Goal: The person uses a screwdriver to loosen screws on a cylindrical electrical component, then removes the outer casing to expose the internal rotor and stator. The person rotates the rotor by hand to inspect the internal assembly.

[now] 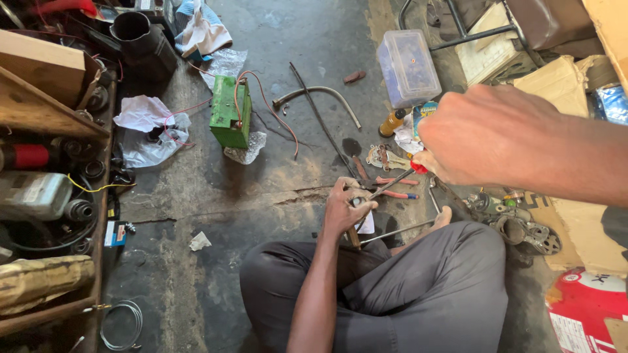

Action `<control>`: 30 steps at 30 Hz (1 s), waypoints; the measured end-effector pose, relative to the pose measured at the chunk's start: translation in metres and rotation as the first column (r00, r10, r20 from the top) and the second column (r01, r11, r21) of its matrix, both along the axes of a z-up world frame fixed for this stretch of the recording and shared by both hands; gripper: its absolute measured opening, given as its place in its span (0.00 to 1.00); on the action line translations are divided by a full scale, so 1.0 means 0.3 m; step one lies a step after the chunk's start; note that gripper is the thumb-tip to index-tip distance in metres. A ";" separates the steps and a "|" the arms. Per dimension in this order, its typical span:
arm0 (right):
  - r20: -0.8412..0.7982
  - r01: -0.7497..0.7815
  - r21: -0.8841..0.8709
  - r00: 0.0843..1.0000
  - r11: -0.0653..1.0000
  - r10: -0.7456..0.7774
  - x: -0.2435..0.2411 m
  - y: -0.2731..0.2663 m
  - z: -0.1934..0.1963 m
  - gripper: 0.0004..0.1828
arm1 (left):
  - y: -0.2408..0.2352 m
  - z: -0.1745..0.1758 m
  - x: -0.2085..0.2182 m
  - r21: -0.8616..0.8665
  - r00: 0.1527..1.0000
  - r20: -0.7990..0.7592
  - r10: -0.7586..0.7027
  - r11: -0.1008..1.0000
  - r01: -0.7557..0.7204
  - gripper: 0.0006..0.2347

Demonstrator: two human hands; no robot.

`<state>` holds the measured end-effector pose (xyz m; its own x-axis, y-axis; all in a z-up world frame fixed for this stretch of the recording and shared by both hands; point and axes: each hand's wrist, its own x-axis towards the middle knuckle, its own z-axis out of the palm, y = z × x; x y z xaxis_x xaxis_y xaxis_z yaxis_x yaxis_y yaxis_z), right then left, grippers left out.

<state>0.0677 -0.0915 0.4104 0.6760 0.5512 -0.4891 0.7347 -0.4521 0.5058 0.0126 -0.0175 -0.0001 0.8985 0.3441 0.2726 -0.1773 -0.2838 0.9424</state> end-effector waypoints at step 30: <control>-0.070 -0.146 0.060 0.986 0.987 0.150 0.041 0.047 -0.029 0.18 | 0.071 -0.019 -0.019 0.011 0.969 -0.170 -0.177 0.983 0.182 0.39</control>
